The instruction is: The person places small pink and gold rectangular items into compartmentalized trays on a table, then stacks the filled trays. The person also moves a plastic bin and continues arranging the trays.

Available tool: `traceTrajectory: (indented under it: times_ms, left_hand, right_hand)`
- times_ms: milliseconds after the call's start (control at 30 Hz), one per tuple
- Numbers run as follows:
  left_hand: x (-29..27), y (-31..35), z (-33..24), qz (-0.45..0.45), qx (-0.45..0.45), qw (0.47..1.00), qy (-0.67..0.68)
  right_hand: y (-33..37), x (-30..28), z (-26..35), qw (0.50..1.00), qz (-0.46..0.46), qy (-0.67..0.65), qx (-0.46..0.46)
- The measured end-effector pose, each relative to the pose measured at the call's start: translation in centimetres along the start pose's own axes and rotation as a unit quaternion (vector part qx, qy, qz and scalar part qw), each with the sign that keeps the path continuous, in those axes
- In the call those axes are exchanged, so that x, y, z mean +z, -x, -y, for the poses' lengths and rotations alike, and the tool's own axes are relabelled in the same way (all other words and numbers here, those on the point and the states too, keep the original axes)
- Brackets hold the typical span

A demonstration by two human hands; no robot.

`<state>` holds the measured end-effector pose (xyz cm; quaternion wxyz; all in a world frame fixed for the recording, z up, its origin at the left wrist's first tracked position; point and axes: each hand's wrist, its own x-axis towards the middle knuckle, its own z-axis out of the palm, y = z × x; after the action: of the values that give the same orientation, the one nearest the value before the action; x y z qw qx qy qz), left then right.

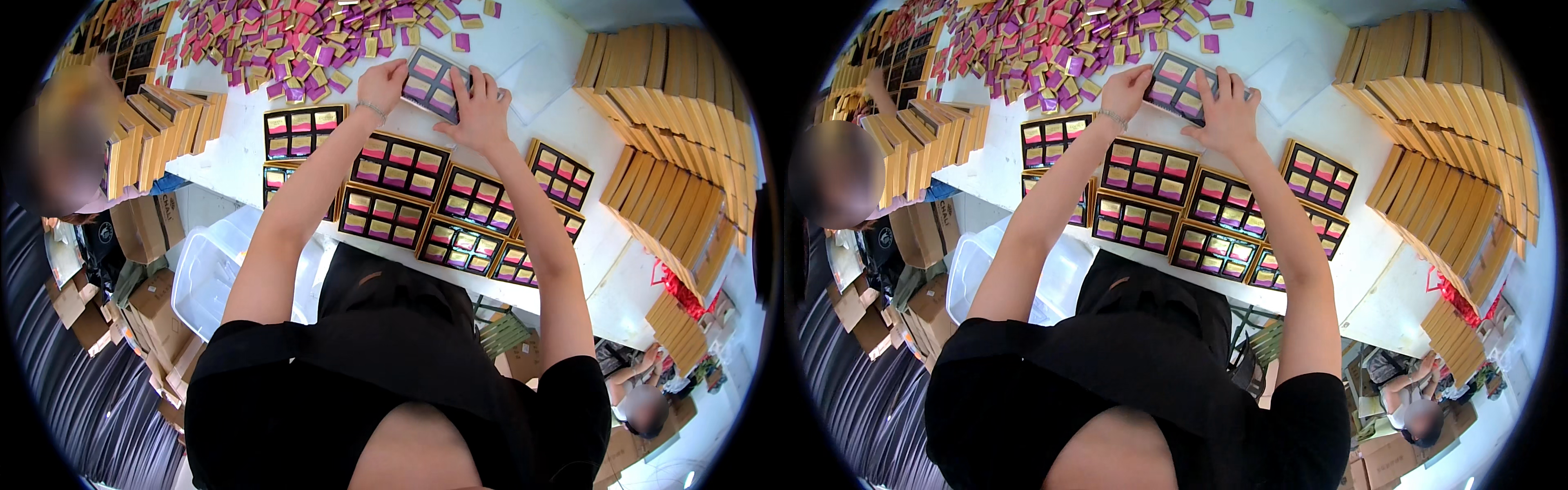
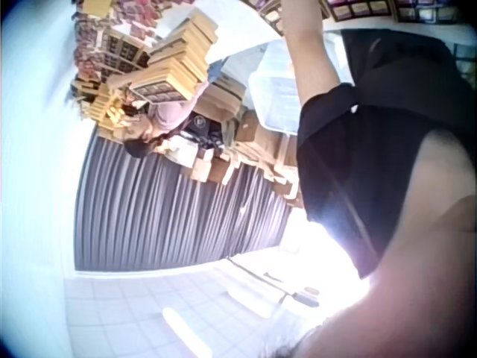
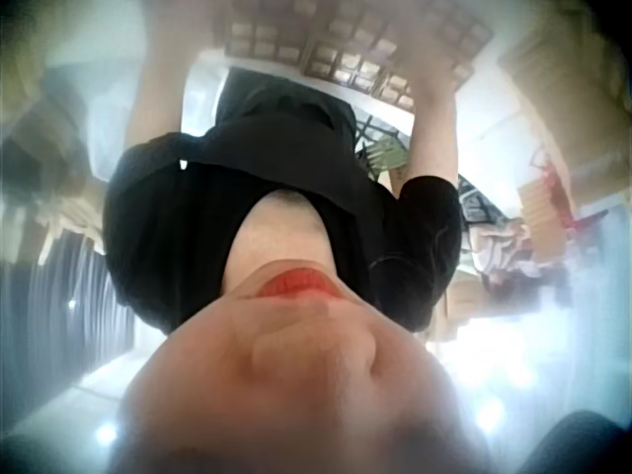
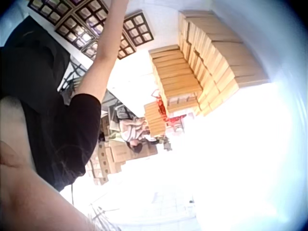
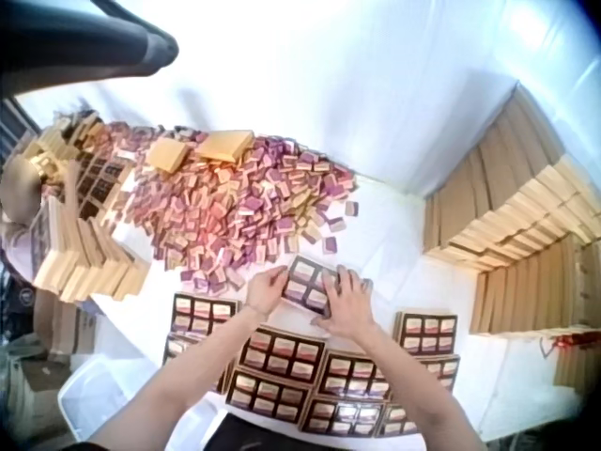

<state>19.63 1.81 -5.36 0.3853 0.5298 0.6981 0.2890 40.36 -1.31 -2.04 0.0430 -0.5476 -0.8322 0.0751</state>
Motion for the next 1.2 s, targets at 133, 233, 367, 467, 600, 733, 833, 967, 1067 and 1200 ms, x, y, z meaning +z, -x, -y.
traceTrajectory:
  times_ms: [133,233,367,467,600,733,833,967,1067,1200]
  left_hand:
    - [0.2,-0.3,0.7,0.012,-0.001,0.999,0.053]
    - [0.4,-0.6,1.0,0.003,-0.026,0.996,0.090]
    - [0.6,-1.2,1.1,-0.046,-0.010,0.997,0.062]
    - [0.2,-2.0,1.6,-0.099,-0.018,0.994,0.050]
    - [-1.0,-2.0,1.2,-0.158,-0.030,0.987,0.004]
    - [-0.1,-0.1,-2.6,-0.214,0.133,0.955,-0.153]
    - [1.8,3.2,-7.0,-0.064,0.134,0.989,0.005]
    - [6.1,4.1,-10.0,0.068,0.143,0.944,0.290]
    - [7.1,6.2,-13.3,0.296,0.112,0.884,0.344]
    - [11.8,11.8,-16.0,0.349,-0.037,0.867,0.353]
  right_hand:
    - [-0.2,0.9,-0.2,0.999,-0.026,0.034,-0.017]
    - [-0.3,1.7,-0.9,0.998,-0.052,-0.001,-0.038]
    - [-0.9,3.9,-5.2,0.984,-0.140,-0.069,0.082]
    - [1.1,4.1,-9.7,0.981,-0.085,-0.043,0.168]
    - [3.1,3.4,-9.1,0.993,-0.021,0.025,0.110]
    - [4.3,2.7,-9.6,0.989,-0.088,0.093,0.069]
    - [4.8,0.1,-8.3,0.944,-0.312,-0.086,0.056]
    - [10.0,-9.9,-2.1,0.823,-0.222,-0.480,0.208]
    - [13.9,-13.1,-3.9,0.596,-0.246,-0.722,0.252]
    - [18.7,-10.0,-11.5,0.732,-0.242,-0.476,0.422]
